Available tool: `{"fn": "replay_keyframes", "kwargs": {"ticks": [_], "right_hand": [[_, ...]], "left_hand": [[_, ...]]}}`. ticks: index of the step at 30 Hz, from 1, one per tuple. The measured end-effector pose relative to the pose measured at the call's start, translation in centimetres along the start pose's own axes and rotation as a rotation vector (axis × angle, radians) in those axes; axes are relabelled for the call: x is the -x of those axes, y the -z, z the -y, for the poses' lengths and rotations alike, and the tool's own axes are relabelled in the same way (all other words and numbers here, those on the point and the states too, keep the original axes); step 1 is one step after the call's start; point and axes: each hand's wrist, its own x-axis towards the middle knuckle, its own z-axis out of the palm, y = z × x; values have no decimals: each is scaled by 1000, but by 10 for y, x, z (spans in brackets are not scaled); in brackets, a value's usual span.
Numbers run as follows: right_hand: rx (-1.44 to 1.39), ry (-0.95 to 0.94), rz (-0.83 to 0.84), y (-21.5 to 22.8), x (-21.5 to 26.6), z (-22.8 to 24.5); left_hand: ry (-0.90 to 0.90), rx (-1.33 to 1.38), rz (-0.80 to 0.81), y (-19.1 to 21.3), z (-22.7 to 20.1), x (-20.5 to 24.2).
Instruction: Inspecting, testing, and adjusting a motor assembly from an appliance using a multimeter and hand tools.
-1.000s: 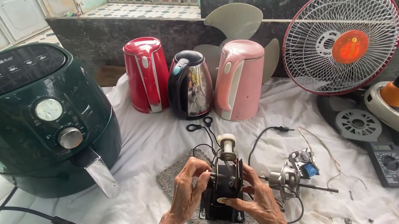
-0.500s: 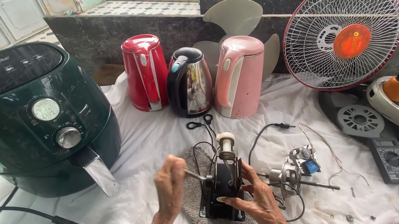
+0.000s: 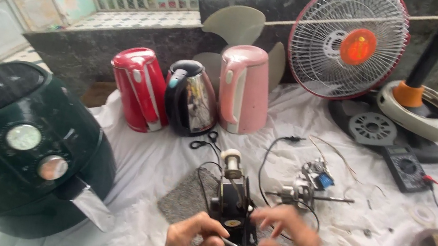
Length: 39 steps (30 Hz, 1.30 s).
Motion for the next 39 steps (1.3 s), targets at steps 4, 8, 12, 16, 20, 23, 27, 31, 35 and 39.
{"fn": "replay_keyframes", "kwargs": {"ticks": [4,8,12,16,20,23,27,31,35,39], "right_hand": [[80,-58,136,-16,63,-15],[207,-294,-66,37,116,-80],[672,-728,-255,106,127,-109],[1012,-881,-204,132,134,-146],[975,-600,-249,98,96,-115],[388,-384,-320,52,57,-81],[62,-494,-93,-3,28,-77],[-8,-549,46,-33,8,-84],[-15,-628,-3,-44,4,-82],[-43,-664,-9,-56,11,-88]], "left_hand": [[-51,-133,76,-40,-2,11],[-253,-373,-375,-53,43,20],[58,-309,-681,-52,93,22],[339,-220,-507,-59,127,29],[307,-376,-395,-53,125,31],[326,-266,-306,-51,129,32],[352,-250,-238,-49,135,32],[374,-169,-247,-44,127,25],[347,-144,-214,-43,126,26],[378,-156,-180,-44,132,27]]}}
